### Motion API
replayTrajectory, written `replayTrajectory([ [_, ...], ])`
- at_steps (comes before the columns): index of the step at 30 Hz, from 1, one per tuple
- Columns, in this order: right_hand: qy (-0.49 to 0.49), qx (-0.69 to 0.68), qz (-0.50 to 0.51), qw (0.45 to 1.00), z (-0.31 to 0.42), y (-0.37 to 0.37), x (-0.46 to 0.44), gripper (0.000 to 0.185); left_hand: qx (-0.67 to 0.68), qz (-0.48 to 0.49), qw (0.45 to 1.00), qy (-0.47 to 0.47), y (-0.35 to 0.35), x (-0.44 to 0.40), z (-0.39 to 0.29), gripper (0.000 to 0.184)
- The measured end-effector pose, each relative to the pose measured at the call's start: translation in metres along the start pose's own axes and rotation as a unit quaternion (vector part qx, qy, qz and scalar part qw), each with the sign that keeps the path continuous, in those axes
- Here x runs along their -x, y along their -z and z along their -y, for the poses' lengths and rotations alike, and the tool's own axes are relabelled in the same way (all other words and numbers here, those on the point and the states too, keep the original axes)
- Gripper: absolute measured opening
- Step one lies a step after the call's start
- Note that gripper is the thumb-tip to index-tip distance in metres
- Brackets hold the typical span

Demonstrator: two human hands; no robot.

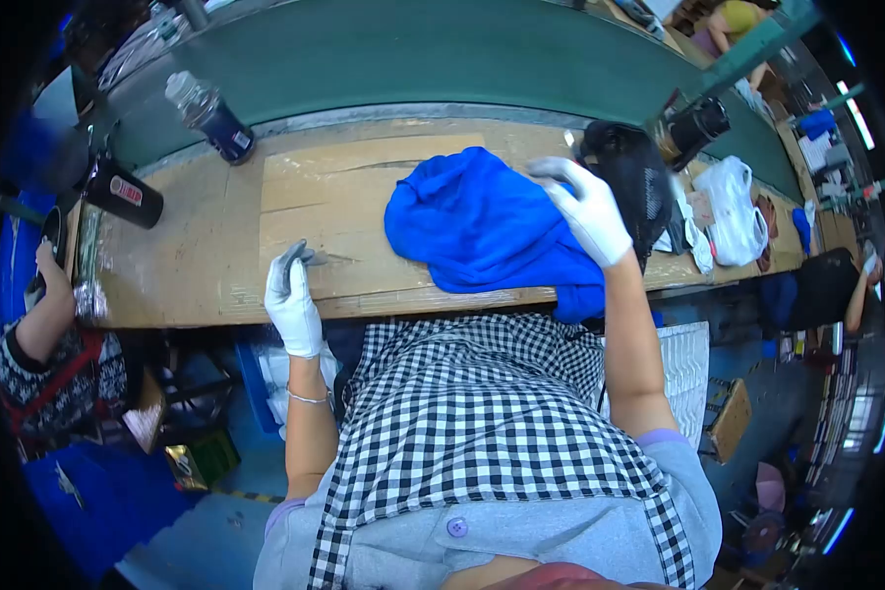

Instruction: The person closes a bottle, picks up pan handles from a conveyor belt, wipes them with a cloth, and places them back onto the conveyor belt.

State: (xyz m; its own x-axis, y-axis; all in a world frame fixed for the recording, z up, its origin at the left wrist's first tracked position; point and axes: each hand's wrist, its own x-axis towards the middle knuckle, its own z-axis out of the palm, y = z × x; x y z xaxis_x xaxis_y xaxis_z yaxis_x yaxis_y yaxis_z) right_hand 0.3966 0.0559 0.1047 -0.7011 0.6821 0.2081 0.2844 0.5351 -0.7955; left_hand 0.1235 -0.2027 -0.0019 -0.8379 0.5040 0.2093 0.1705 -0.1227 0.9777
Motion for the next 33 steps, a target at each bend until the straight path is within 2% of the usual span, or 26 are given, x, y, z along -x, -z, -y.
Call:
replayTrajectory([
  [1,-0.009,0.017,-0.014,1.0,-0.003,0.003,0.012,0.021,-0.002,-0.009,1.0,0.004,0.011,-0.001,0.008,0.022],
  [3,-0.007,0.072,-0.02,0.997,0.012,0.0,0.04,0.018,-0.216,-0.095,0.965,-0.117,0.04,-0.005,0.03,0.023],
  [4,-0.025,0.07,0.004,0.997,0.022,-0.004,0.054,0.017,-0.275,-0.12,0.946,-0.122,0.048,-0.003,0.025,0.024],
  [5,0.019,0.076,0.076,0.994,0.029,-0.005,0.063,0.016,-0.302,-0.139,0.936,-0.119,0.057,-0.004,0.029,0.024],
  [7,-0.038,-0.042,0.277,0.959,0.043,-0.024,0.078,0.017,-0.372,-0.137,0.91,-0.121,0.063,-0.007,0.037,0.027],
  [8,0.019,-0.001,0.342,0.939,0.044,-0.043,0.084,0.02,-0.395,-0.126,0.904,-0.104,0.057,-0.007,0.035,0.03],
  [9,0.012,0.069,0.403,0.913,0.047,-0.068,0.09,0.026,-0.307,-0.113,0.94,-0.092,0.055,-0.01,0.049,0.031],
  [10,-0.011,0.138,0.452,0.881,0.038,-0.099,0.096,0.028,-0.415,-0.071,0.898,-0.129,0.046,-0.013,0.033,0.03],
  [11,-0.037,0.107,0.449,0.887,0.028,-0.123,0.1,0.029,-0.405,-0.06,0.903,-0.126,0.037,-0.015,0.025,0.03],
  [12,-0.048,0.117,0.418,0.9,0.01,-0.143,0.102,0.03,-0.443,-0.039,0.885,-0.134,0.029,-0.019,0.017,0.03],
  [13,-0.059,0.127,0.384,0.913,-0.002,-0.157,0.102,0.031,-0.448,0.014,0.884,-0.132,0.026,-0.023,0.008,0.031],
  [15,-0.11,0.176,0.407,0.89,-0.005,-0.172,0.091,0.033,-0.389,0.063,0.905,-0.161,0.027,-0.03,0.015,0.029],
  [16,-0.115,0.132,0.403,0.898,-0.017,-0.181,0.093,0.038,-0.382,0.085,0.906,-0.161,0.03,-0.03,0.012,0.028],
  [17,-0.11,0.13,0.402,0.899,-0.034,-0.194,0.099,0.038,-0.373,0.108,0.907,-0.16,0.033,-0.031,0.01,0.028],
  [18,-0.144,0.145,0.382,0.901,-0.052,-0.208,0.106,0.044,-0.377,0.105,0.906,-0.164,0.039,-0.031,0.015,0.028],
  [19,-0.179,0.159,0.36,0.902,-0.066,-0.218,0.106,0.049,-0.273,0.096,0.951,-0.111,0.044,-0.03,0.027,0.026],
  [20,-0.152,0.207,0.426,0.867,-0.077,-0.219,0.101,0.058,-0.164,0.086,0.981,-0.056,0.05,-0.029,0.032,0.024],
  [21,-0.154,0.262,0.368,0.879,-0.146,-0.252,0.11,0.056,-0.168,0.083,0.98,-0.062,0.056,-0.031,0.031,0.024],
  [23,-0.053,0.231,0.098,0.967,-0.204,-0.282,0.126,0.046,-0.013,-0.006,1.0,0.019,0.066,-0.039,0.027,0.022],
  [25,-0.051,0.216,0.099,0.97,-0.182,-0.272,0.112,0.046,-0.041,-0.032,0.999,-0.005,0.079,-0.052,0.038,0.023],
  [27,-0.054,0.194,0.101,0.974,-0.183,-0.275,0.098,0.046,-0.2,-0.073,0.976,-0.045,0.085,-0.069,0.044,0.024],
  [28,-0.062,0.18,0.105,0.976,-0.186,-0.278,0.1,0.046,-0.303,-0.08,0.946,-0.077,0.085,-0.075,0.04,0.026],
  [29,-0.071,0.165,0.11,0.978,-0.188,-0.281,0.102,0.046,-0.31,-0.076,0.945,-0.076,0.083,-0.078,0.038,0.026],
  [31,-0.082,0.135,0.122,0.98,-0.195,-0.286,0.097,0.045,-0.482,-0.042,0.867,-0.115,0.074,-0.085,0.029,0.03],
  [32,-0.085,0.121,0.131,0.98,-0.2,-0.287,0.092,0.045,-0.523,-0.008,0.844,-0.116,0.071,-0.086,0.026,0.038],
  [33,-0.088,0.107,0.141,0.98,-0.208,-0.292,0.082,0.045,-0.53,-0.011,0.841,-0.113,0.068,-0.086,0.023,0.038],
])
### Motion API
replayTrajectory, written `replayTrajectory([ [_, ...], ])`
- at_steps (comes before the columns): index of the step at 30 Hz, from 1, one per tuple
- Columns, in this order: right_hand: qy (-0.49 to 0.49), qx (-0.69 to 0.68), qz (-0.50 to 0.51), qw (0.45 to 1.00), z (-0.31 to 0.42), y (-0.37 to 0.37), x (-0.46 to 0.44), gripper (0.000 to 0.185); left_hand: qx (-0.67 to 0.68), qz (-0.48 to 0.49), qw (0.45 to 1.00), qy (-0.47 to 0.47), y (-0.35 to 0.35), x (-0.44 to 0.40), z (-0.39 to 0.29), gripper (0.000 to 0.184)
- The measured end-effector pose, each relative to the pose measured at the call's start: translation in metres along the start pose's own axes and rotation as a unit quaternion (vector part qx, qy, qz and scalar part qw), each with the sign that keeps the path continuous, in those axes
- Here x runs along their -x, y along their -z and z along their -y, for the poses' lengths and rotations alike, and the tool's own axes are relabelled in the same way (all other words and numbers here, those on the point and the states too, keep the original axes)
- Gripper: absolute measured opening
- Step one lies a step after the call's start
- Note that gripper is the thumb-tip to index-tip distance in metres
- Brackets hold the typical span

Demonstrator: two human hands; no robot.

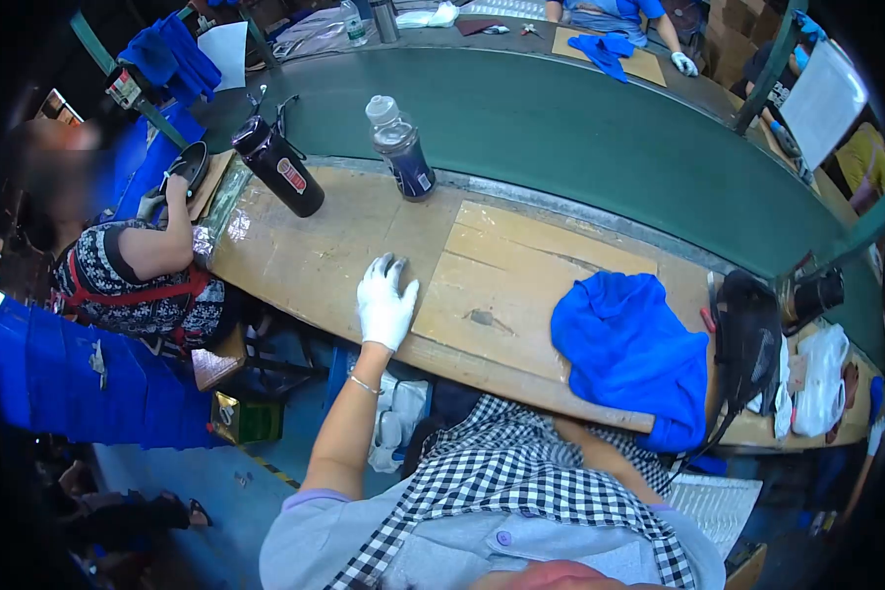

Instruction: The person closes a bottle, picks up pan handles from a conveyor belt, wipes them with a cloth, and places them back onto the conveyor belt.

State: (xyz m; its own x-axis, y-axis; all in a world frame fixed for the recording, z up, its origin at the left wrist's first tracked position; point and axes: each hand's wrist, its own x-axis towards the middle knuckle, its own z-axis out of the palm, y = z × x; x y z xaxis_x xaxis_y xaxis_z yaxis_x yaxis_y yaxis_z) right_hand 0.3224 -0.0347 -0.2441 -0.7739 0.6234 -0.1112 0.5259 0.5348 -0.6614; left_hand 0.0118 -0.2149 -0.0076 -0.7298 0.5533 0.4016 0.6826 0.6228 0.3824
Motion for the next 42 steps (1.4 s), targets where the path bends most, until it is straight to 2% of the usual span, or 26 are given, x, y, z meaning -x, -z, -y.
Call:
replayTrajectory([
  [3,0.004,-0.037,0.043,0.998,-0.019,0.004,-0.028,0.045,-0.07,0.051,0.996,-0.02,-0.001,0.001,-0.004,0.048],
  [9,0.014,-0.117,0.165,0.979,-0.054,0.007,-0.064,0.044,-0.102,0.09,0.991,0.001,0.002,-0.005,-0.013,0.047],
  [14,0.03,-0.139,0.244,0.959,-0.075,0.053,-0.12,0.043,-0.141,0.119,0.982,0.028,0.005,-0.009,-0.021,0.05],
  [21,0.034,-0.21,0.308,0.927,-0.039,0.077,-0.168,0.043,-0.142,0.126,0.982,0.021,0.001,-0.008,-0.016,0.05],
  [30,0.025,-0.244,0.338,0.909,0.027,0.131,-0.17,0.042,-0.124,0.113,0.985,0.026,0.003,-0.007,-0.019,0.048],
  [33,0.018,-0.253,0.327,0.911,0.06,0.144,-0.155,0.041,-0.082,0.088,0.993,0.006,0.004,-0.005,-0.013,0.046],
  [37,-0.028,-0.269,0.297,0.916,0.129,0.195,-0.11,0.041,-0.047,0.053,0.997,-0.016,0.0,-0.003,0.0,0.043],
  [38,-0.07,-0.278,0.293,0.912,0.137,0.206,-0.073,0.041,-0.04,0.028,0.998,-0.036,0.002,-0.005,0.0,0.036],
  [40,-0.173,-0.313,0.271,0.894,0.159,0.223,0.014,0.041,0.007,0.011,1.0,-0.017,0.006,-0.005,-0.005,0.031],
  [42,-0.269,-0.366,0.213,0.865,0.2,0.241,0.088,0.041,0.039,0.011,0.998,-0.051,0.005,-0.003,0.006,0.029],
])
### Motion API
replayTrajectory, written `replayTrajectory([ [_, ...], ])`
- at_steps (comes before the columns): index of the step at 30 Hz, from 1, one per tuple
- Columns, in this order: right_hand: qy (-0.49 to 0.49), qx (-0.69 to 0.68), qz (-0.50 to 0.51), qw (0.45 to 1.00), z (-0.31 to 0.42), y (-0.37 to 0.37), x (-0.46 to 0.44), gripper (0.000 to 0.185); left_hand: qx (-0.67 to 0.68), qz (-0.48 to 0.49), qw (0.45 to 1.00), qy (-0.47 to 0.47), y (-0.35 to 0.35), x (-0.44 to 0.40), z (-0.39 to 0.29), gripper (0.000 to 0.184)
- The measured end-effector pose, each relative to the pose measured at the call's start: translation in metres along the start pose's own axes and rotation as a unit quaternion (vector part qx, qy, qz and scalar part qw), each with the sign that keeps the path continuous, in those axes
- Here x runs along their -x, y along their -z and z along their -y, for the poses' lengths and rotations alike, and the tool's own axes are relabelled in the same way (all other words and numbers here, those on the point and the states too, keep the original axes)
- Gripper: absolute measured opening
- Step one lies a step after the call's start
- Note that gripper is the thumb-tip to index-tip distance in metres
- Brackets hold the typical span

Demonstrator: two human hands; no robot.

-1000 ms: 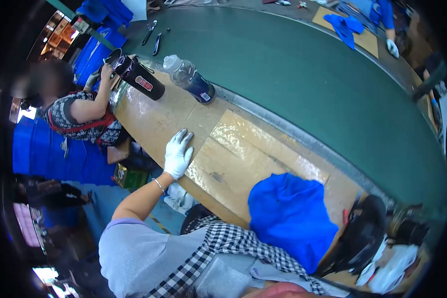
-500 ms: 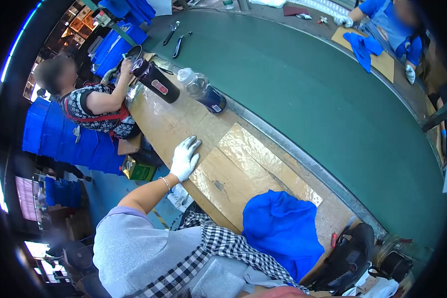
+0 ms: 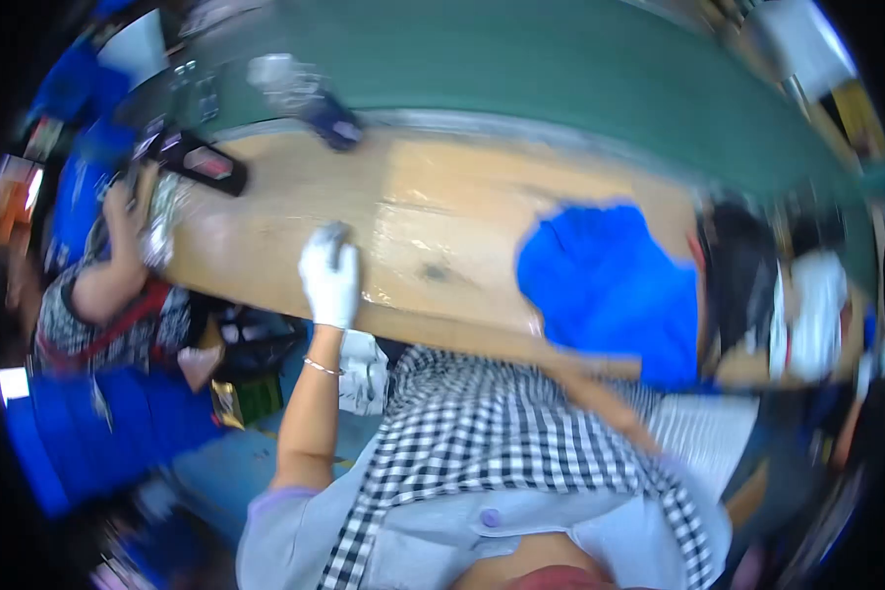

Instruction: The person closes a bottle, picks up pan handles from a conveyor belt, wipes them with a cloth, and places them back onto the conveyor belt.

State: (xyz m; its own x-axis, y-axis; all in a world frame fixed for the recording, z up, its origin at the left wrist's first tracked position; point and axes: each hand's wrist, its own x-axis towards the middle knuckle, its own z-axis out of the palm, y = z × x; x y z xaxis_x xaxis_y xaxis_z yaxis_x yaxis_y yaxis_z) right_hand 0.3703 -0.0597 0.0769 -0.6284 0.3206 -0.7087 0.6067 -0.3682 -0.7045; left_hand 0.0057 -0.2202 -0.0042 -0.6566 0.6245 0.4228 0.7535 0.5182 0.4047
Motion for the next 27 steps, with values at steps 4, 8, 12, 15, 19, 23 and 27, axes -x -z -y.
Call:
replayTrajectory([
  [4,0.131,0.328,-0.067,0.933,-0.141,-0.023,-0.162,0.035,0.143,-0.025,0.988,0.044,-0.014,0.012,0.025,0.024],
  [8,0.066,0.5,0.06,0.862,-0.075,-0.01,-0.056,0.031,0.207,-0.015,0.975,0.082,-0.017,0.016,0.027,0.024],
  [12,0.192,0.284,0.062,0.937,0.01,0.043,0.053,0.033,0.232,-0.01,0.969,0.085,-0.013,0.014,0.022,0.023],
  [15,0.229,0.221,-0.317,0.893,0.016,0.084,0.066,0.031,0.248,-0.018,0.965,0.087,-0.018,0.014,0.026,0.023],
  [19,0.259,0.238,-0.544,0.762,-0.02,0.106,-0.001,0.04,0.207,0.0,0.977,0.047,-0.011,0.012,0.019,0.021],
  [23,0.259,0.473,-0.574,0.617,-0.031,0.084,-0.065,0.044,0.216,-0.026,0.975,0.054,0.003,0.012,0.006,0.017],
  [27,0.269,0.473,-0.576,0.61,-0.035,0.083,-0.077,0.038,0.222,-0.055,0.972,0.057,0.0,0.012,0.008,0.016],
])
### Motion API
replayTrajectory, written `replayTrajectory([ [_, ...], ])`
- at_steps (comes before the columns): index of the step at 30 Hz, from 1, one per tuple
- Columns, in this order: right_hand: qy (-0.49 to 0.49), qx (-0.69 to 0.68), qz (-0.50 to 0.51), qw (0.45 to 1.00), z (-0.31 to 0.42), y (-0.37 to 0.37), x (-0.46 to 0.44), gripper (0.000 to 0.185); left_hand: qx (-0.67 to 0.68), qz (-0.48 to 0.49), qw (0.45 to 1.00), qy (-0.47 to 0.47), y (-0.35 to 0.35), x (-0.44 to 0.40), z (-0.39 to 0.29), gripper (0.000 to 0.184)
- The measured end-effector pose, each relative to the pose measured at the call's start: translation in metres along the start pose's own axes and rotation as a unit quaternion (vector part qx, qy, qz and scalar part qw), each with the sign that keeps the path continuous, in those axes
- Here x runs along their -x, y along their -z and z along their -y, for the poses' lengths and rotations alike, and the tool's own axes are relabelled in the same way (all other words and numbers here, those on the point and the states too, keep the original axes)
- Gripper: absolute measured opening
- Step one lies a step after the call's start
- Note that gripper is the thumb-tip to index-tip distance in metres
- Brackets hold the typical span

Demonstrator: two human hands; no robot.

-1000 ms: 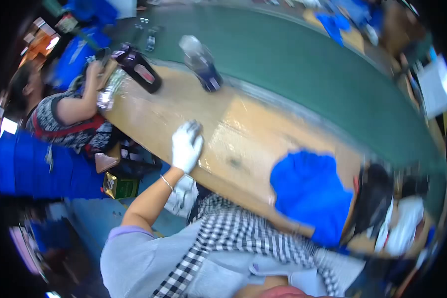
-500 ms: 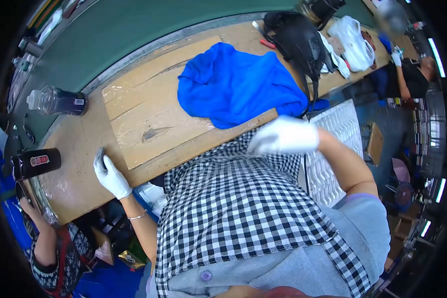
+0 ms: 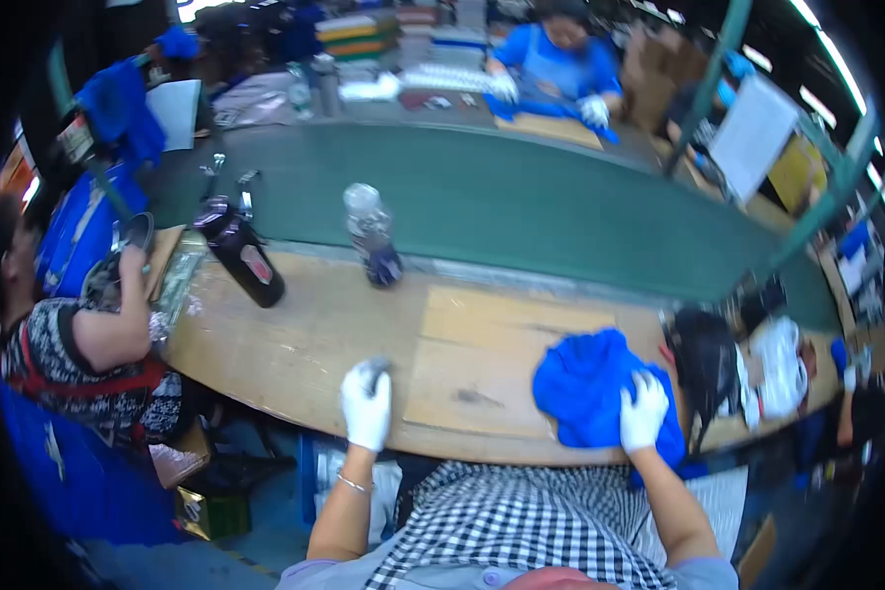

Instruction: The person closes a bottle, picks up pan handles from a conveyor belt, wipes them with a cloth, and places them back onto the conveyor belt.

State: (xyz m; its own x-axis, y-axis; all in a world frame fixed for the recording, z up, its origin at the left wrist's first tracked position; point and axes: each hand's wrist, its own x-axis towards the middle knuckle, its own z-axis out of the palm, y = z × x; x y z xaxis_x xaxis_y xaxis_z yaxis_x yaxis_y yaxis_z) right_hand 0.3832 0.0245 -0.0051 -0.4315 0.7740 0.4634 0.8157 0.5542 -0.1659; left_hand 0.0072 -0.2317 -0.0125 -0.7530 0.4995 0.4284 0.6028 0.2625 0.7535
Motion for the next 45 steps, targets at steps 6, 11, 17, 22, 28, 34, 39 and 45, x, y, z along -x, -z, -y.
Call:
replayTrajectory([
  [6,-0.033,0.012,0.037,0.999,0.003,0.006,0.001,0.036,0.053,-0.013,0.998,0.019,0.002,0.005,-0.002,0.019],
  [11,-0.032,0.031,0.033,0.998,0.001,0.005,0.002,0.035,0.078,0.044,0.996,0.005,0.003,0.003,-0.002,0.019],
  [17,-0.026,0.027,0.034,0.999,0.006,0.008,-0.001,0.034,0.082,0.059,0.995,-0.009,0.007,0.004,-0.004,0.017],
  [22,-0.033,0.029,0.041,0.998,0.006,0.01,-0.001,0.034,0.093,0.074,0.993,0.003,0.001,0.003,-0.002,0.016],
  [28,-0.038,0.019,0.04,0.998,0.008,0.014,-0.002,0.034,0.042,0.092,0.994,-0.028,0.003,0.003,-0.005,0.016],
  [34,-0.044,0.021,0.055,0.997,0.008,0.012,-0.002,0.038,0.026,0.094,0.994,-0.042,-0.001,0.001,-0.003,0.017],
  [39,-0.054,-0.007,0.07,0.996,0.011,0.017,-0.005,0.038,-0.013,0.121,0.992,-0.024,0.004,0.001,-0.013,0.018],
  [45,-0.054,-0.028,0.071,0.996,0.005,0.018,-0.006,0.041,-0.072,0.096,0.991,-0.057,-0.005,0.002,-0.012,0.018],
])
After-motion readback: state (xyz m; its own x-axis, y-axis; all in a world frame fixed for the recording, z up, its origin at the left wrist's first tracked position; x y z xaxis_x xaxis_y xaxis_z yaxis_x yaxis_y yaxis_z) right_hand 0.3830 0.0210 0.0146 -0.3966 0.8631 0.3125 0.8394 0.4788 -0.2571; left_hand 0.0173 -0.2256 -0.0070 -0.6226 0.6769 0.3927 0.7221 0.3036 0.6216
